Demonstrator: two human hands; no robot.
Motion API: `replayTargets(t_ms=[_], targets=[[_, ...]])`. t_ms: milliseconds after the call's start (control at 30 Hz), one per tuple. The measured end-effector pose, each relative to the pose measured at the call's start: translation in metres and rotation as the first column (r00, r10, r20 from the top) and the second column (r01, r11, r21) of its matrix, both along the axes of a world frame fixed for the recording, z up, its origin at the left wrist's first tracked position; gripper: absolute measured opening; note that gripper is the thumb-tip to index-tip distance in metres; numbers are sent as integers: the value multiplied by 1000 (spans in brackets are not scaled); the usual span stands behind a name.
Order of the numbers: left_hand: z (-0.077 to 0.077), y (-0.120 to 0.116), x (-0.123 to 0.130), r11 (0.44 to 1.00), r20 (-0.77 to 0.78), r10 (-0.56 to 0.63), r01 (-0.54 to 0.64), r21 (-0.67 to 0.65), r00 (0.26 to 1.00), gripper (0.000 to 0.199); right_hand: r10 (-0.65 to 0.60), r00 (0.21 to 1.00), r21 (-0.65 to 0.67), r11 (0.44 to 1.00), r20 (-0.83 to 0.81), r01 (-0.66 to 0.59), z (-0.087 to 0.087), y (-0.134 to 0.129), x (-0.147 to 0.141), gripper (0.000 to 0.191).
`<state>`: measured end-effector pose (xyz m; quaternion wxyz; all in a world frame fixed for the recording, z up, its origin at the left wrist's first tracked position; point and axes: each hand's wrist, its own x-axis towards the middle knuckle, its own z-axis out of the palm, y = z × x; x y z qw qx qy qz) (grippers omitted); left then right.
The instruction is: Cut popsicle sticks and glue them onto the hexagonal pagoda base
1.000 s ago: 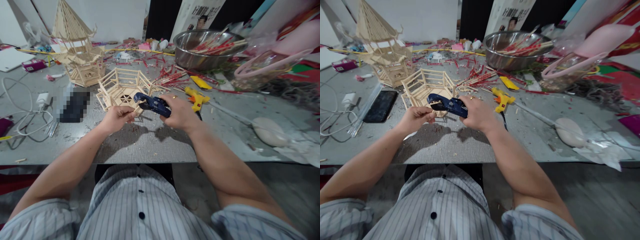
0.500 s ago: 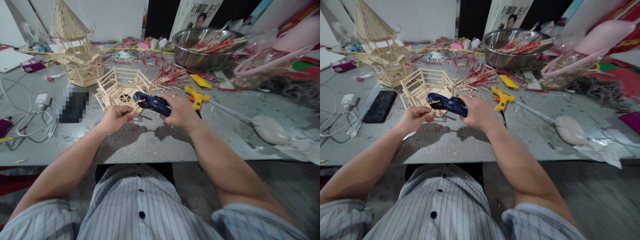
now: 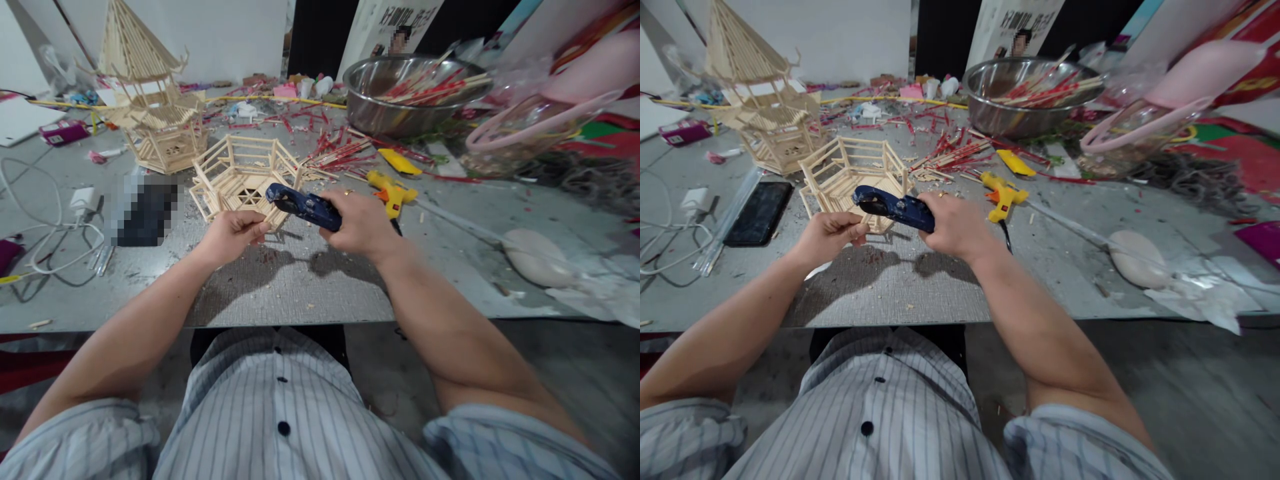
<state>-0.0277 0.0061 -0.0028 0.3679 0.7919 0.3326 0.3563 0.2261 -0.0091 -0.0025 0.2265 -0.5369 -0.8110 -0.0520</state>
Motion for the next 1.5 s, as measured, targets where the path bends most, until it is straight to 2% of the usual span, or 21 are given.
replayTargets(t_ms=[367, 800, 933, 1033, 1167, 1333, 1500], targets=[[4, -2, 0, 1000, -34, 4, -3, 28, 999, 34, -60, 996, -42, 997, 71, 63, 5, -4, -4, 36], [4, -3, 1, 998, -96, 14, -7, 70, 995, 32, -109, 991, -133, 984, 80, 119, 8, -6, -7, 33], [5, -2, 1, 999, -83, 17, -13, 52, 996, 33, -32, 999, -168, 985, 44, 39, 5, 0, -6, 44], [8, -2, 1, 998, -76, -52, 55, 34, 996, 37, 52, 999, -209, 977, 12, -48, 4, 3, -6, 55], [11, -1, -1, 990, -76, -138, 137, -12, 988, 40, 50, 999, -209, 977, 11, -47, 4, 2, -5, 58], [8, 1, -3, 992, -27, -120, 118, -42, 992, 41, 41, 999, -160, 986, 7, -39, 3, 2, -2, 56], [7, 1, -4, 984, 22, -154, 156, -88, 988, 33, 41, 999, -117, 992, 5, -40, 1, 2, -1, 53]])
